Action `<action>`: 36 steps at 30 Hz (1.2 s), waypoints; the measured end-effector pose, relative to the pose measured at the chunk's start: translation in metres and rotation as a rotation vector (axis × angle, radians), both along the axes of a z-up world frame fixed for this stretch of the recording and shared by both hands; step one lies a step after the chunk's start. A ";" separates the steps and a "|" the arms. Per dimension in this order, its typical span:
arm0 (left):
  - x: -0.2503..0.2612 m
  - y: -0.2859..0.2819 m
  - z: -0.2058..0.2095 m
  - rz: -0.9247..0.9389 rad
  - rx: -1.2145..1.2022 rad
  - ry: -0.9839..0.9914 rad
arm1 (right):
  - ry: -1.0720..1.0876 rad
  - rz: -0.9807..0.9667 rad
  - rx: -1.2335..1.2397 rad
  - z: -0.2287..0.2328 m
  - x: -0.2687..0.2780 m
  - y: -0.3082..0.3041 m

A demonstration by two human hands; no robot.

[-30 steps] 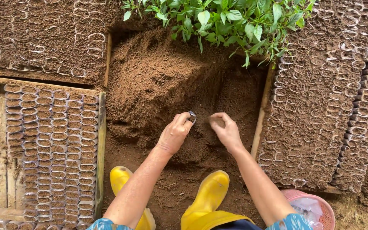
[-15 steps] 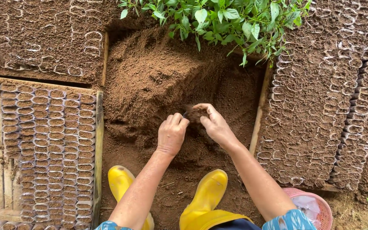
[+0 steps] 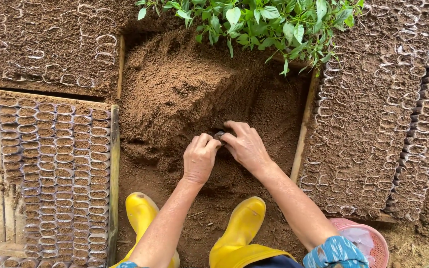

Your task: Filling small plastic bags with soil and planting seeds into them

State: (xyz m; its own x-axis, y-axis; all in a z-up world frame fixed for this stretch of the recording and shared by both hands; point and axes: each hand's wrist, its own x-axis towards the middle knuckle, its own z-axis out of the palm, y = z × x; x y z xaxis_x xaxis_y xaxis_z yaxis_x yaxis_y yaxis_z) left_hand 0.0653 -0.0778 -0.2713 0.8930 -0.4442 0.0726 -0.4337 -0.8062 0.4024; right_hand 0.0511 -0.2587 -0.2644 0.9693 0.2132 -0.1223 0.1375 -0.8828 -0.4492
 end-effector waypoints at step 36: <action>0.018 -0.022 0.239 -0.048 -1.303 0.659 | 0.103 -0.486 0.747 0.084 -0.042 -0.018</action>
